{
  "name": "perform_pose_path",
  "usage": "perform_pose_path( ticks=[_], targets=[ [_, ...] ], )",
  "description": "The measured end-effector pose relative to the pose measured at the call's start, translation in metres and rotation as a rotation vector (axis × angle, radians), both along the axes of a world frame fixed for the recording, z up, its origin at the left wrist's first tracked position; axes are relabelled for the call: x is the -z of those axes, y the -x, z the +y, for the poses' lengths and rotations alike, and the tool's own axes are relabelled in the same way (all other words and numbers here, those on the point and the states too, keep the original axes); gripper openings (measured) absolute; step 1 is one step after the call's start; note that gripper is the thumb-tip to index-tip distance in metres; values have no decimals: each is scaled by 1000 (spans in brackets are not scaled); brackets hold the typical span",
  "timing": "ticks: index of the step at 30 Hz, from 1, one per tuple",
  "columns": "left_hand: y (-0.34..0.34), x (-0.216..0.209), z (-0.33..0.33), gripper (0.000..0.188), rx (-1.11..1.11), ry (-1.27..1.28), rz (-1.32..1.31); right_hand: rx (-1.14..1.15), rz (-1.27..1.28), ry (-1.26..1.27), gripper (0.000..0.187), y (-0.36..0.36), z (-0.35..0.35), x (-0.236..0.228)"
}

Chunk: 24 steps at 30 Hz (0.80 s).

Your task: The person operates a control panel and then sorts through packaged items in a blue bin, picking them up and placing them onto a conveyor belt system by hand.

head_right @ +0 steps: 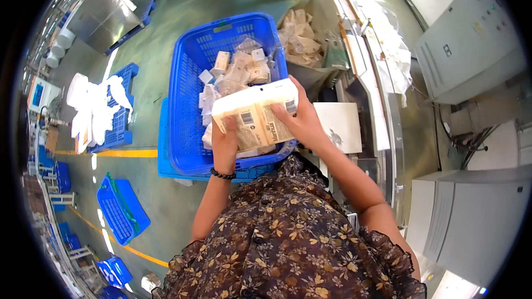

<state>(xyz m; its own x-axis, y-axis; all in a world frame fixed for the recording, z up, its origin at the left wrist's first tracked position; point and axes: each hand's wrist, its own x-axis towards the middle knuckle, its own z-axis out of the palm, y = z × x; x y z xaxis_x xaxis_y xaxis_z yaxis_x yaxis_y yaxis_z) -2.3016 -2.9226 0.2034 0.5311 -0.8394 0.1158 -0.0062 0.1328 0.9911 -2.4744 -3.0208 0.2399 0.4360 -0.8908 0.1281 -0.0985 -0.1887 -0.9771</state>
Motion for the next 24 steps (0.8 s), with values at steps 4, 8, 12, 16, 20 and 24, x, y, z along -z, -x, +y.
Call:
perform_pose_path(
  ticks=[4, 8, 12, 16, 20, 24],
  targets=[
    [8, -17, -10, 65, -103, -119, 358, 246, 162, 439, 68, -16, 11, -14],
    [-7, -29, -25, 69, -28, 125, 377, -20, -119, 222, 56, -17, -27, -39],
    [-16, -50, -26, 81, 145, 95, 796, -341, -429, -67, 53, -31, -51, -36],
    [-4, -40, -11, 82, 440, 205, 1478, -640, -456, -471, 75, -64, -90, 1],
    [-30, -61, -14, 71, 862, 347, 1503, -668, -470, -671, 62, -92, -93, 16],
    [-64, 32, -23, 53, 475, 447, 1088, -303, -73, -636, 54, -97, -68, 73]
  ],
)
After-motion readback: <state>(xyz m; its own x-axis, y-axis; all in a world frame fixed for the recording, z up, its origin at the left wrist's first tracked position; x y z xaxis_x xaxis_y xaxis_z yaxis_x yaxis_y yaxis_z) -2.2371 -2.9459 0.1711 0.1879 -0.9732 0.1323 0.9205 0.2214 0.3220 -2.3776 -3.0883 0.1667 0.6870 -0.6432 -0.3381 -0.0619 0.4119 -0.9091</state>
